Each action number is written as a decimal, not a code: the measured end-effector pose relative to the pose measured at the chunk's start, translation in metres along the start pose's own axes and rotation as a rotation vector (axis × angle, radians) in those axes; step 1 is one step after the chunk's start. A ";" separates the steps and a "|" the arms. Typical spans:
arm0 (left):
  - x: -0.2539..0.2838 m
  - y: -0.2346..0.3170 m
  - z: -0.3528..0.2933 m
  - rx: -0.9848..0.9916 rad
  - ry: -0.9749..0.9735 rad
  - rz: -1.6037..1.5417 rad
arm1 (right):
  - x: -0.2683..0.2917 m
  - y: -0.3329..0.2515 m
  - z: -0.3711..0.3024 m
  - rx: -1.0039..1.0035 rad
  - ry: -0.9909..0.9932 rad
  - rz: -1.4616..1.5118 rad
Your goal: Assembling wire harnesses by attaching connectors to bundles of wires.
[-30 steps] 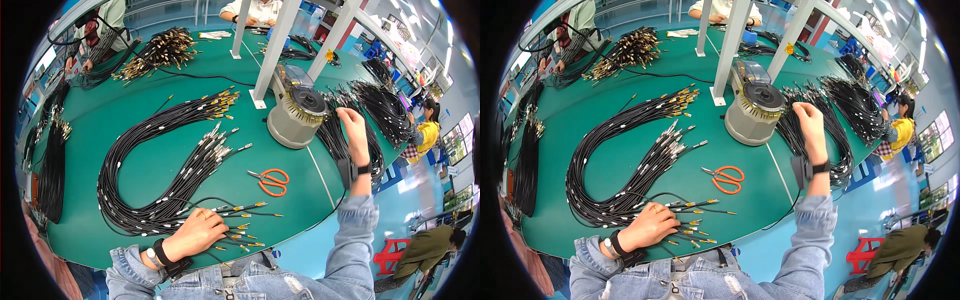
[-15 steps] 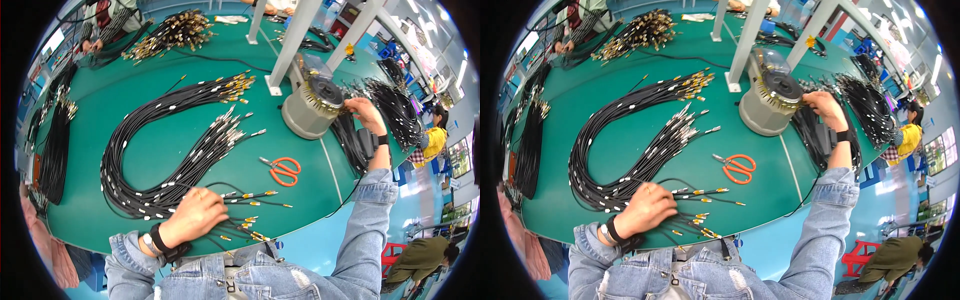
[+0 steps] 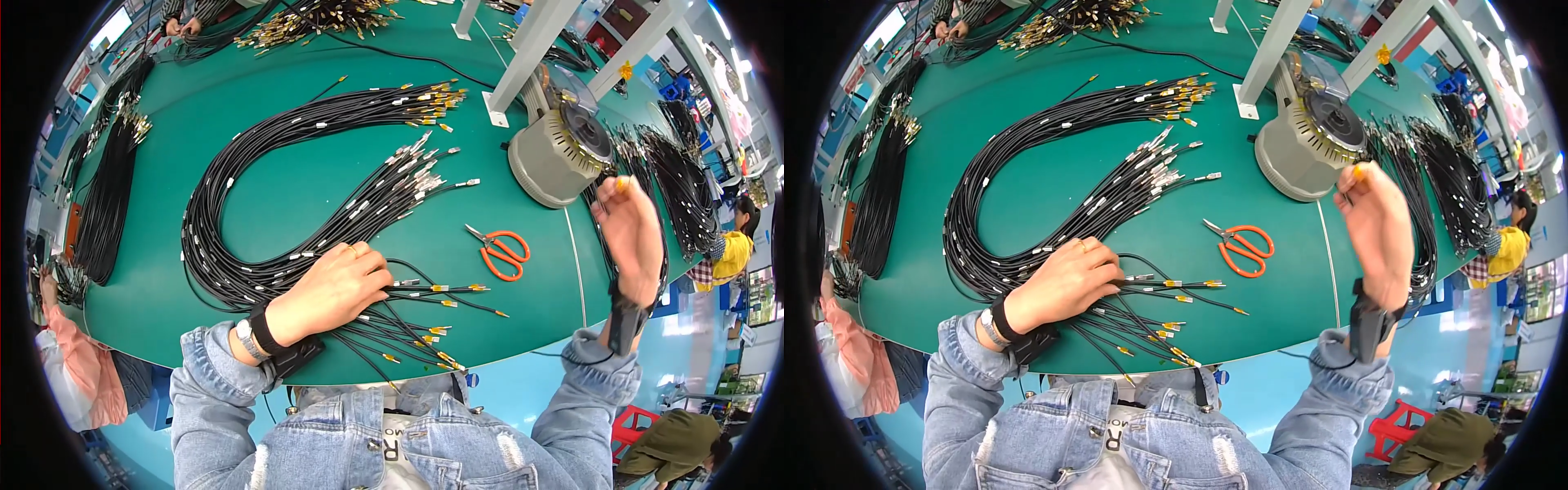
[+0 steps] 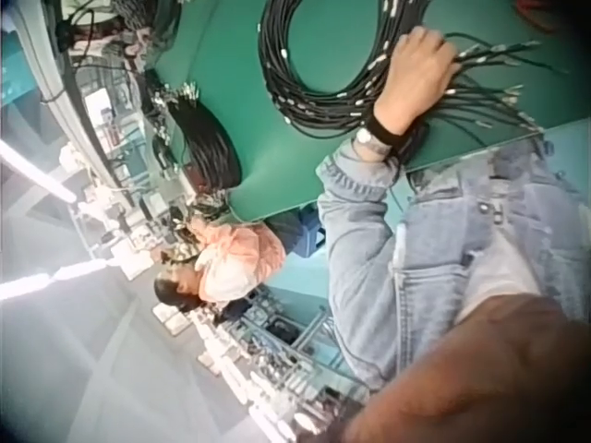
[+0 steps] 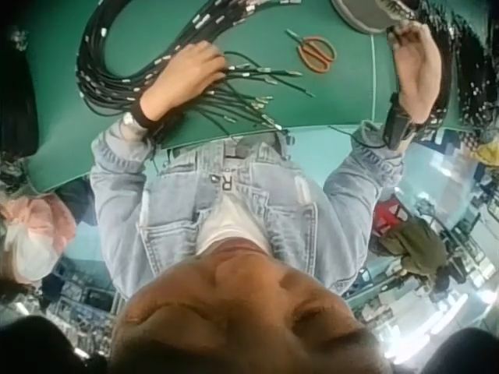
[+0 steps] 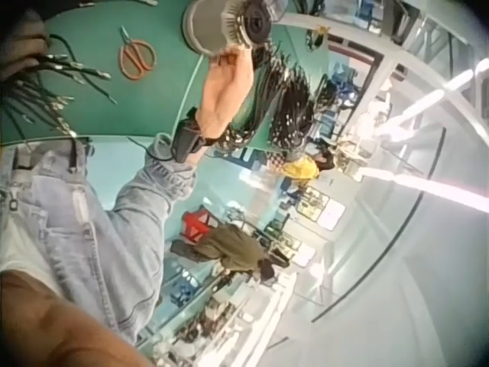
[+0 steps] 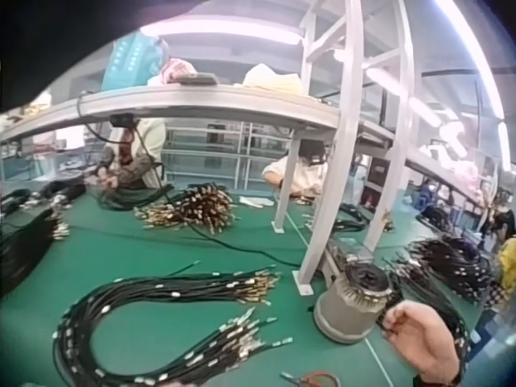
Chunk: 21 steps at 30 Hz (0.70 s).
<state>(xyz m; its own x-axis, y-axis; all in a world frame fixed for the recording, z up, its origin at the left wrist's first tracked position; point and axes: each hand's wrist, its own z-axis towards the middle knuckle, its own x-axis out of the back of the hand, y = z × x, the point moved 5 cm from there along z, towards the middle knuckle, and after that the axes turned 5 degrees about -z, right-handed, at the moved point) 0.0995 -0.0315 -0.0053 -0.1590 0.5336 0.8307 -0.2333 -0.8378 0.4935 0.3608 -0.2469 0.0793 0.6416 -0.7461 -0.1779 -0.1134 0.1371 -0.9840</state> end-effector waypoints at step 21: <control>-0.011 -0.002 0.000 0.159 -0.019 -0.018 | -0.061 0.097 -0.075 -0.185 -0.113 0.212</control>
<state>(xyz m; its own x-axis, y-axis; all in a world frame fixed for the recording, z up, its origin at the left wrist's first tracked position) 0.1015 -0.0357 -0.0151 -0.1376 0.5477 0.8253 -0.0812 -0.8366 0.5417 0.2537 -0.2372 -0.0060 0.6682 -0.6348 -0.3881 -0.3833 0.1534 -0.9108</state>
